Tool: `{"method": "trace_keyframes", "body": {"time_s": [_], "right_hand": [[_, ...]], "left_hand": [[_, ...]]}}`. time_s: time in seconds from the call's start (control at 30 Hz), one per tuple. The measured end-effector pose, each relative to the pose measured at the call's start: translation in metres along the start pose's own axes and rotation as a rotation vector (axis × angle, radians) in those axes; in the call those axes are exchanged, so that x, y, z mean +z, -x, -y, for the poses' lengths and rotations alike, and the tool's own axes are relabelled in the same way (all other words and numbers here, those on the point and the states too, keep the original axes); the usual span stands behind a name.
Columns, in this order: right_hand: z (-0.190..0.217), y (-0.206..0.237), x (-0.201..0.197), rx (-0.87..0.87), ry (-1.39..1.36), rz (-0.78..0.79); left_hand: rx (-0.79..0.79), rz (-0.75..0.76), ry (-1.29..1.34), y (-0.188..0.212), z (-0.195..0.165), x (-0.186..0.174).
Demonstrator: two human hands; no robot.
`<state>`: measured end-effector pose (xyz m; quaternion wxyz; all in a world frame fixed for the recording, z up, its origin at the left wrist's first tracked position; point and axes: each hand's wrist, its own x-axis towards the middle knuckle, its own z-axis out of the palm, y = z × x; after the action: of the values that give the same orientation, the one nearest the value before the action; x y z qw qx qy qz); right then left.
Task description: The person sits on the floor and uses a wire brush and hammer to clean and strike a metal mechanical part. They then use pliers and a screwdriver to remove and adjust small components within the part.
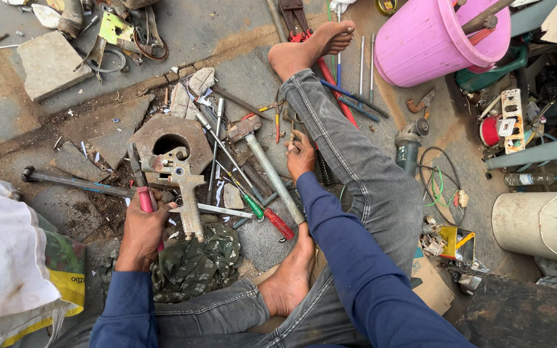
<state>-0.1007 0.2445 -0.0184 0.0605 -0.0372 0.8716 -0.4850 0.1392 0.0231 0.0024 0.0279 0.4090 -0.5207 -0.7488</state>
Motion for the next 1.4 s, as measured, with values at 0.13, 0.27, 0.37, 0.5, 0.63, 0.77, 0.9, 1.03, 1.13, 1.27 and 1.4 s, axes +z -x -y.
{"method": "trace_keyframes", "body": {"time_s": [0.13, 0.27, 0.37, 0.5, 0.63, 0.77, 0.9, 1.03, 1.13, 1.27, 1.4], "right_hand": [[0.011, 0.005, 0.0, 0.167, -0.305, 0.165], [0.024, 0.007, 0.004, 0.111, -0.541, 0.356], [0.031, 0.007, 0.005, 0.063, -0.735, 0.492], [0.034, 0.007, 0.0, 0.006, -0.88, 0.623], [0.036, 0.008, -0.008, -0.045, -0.936, 0.673], [0.046, 0.011, -0.011, -0.067, -1.006, 0.708], [0.063, 0.016, -0.015, -0.09, -1.025, 0.709], [0.068, 0.018, -0.015, -0.07, -1.031, 0.723], [0.055, 0.017, -0.008, -0.027, -0.831, 0.633], [0.027, 0.016, 0.0, 0.275, -0.289, 0.323], [0.01, 0.012, 0.0, 0.289, -0.003, -0.013]], "left_hand": [[0.052, 0.028, 0.014, -0.001, 0.001, -0.001], [0.031, 0.008, 0.007, -0.003, 0.003, -0.002], [0.062, 0.003, 0.001, -0.005, 0.006, -0.004], [0.054, 0.008, -0.004, -0.008, 0.008, -0.006], [0.046, 0.005, -0.01, -0.009, 0.01, -0.007], [0.025, -0.006, -0.049, -0.008, 0.009, -0.008], [0.038, 0.011, -0.028, -0.006, 0.006, -0.007], [0.011, 0.006, -0.017, -0.003, 0.003, -0.005], [-0.006, 0.004, 0.003, -0.001, 0.0, -0.004], [0.072, 0.018, 0.074, 0.0, -0.003, -0.001], [0.036, 0.025, 0.04, 0.003, -0.007, 0.0]]}}
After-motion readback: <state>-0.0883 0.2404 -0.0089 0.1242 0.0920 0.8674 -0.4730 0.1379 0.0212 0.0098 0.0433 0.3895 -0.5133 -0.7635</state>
